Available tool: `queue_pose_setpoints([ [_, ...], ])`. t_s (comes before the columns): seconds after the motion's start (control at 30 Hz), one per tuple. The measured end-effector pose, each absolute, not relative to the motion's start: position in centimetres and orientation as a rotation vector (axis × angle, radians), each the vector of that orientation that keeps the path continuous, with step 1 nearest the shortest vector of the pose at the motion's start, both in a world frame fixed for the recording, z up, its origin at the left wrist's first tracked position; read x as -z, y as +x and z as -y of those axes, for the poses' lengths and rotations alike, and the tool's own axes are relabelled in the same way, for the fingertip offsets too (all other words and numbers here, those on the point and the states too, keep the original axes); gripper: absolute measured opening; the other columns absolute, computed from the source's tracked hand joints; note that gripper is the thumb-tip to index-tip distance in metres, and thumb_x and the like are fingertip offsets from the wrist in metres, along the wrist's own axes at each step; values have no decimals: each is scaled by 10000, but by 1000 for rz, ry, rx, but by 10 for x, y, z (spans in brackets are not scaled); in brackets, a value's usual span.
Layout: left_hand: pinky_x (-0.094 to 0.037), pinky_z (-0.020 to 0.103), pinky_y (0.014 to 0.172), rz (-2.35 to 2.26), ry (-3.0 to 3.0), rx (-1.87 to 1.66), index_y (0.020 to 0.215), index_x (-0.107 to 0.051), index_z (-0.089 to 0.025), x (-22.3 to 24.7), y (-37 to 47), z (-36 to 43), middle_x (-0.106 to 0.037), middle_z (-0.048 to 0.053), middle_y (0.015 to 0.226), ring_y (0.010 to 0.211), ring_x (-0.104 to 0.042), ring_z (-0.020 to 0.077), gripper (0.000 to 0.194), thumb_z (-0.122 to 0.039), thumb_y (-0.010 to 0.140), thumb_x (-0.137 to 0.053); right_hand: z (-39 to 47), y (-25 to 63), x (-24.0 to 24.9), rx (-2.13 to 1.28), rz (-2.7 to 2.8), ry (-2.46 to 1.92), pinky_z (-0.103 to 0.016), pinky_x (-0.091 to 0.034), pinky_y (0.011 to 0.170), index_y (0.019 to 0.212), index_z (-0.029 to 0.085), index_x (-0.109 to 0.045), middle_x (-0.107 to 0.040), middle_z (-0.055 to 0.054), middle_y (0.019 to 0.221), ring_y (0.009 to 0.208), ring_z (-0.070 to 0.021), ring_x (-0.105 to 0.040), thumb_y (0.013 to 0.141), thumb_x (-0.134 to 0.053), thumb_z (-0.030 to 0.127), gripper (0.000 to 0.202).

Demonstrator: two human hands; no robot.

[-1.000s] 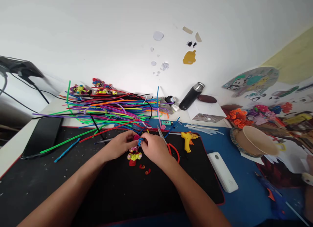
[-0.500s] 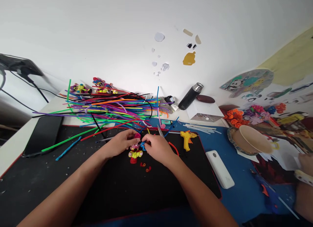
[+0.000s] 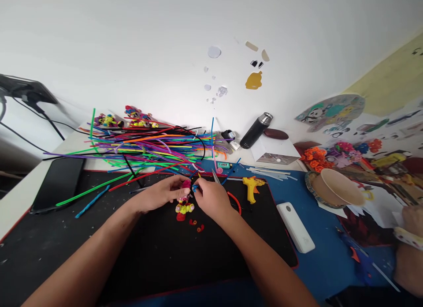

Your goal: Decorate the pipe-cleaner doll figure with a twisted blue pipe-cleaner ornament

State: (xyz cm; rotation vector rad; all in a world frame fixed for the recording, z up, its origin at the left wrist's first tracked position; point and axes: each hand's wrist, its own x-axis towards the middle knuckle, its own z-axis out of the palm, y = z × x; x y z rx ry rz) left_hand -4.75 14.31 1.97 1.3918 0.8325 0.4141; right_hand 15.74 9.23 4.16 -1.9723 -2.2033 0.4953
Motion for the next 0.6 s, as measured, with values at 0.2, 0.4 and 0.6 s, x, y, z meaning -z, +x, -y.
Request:
queue_pose_setpoints([
  [0.2, -519, 338, 770, -850, 1507, -434, 1158, -688, -205, -20, -44, -139, -726, 65, 1000, 951, -661, 270, 595, -700, 833, -745, -94, 146, -43, -363, 2275, -1999, -332, -342, 653, 1107, 233, -701, -814, -52, 964, 877, -245, -758, 1049, -542, 280, 175],
  [0.4, -503, 329, 721, -951, 1556, -437, 1071, -705, -193, -20, -43, -138, -715, 39, 924, 832, -642, 235, 558, -703, 846, -712, -92, 141, -45, -400, 2290, -1988, -323, -369, 679, 1134, 230, -688, -815, -55, 1007, 904, -245, -763, 1043, -557, 293, 172],
  [0.6, -530, 375, 859, -937, 1507, -460, 1110, -713, -195, -19, -43, -142, -743, 64, 1035, 970, -665, 272, 551, -678, 846, -712, -91, 144, -43, -446, 2211, -1985, -313, -378, 691, 1163, 258, -719, -816, -41, 967, 898, -234, -757, 1048, -545, 296, 212],
])
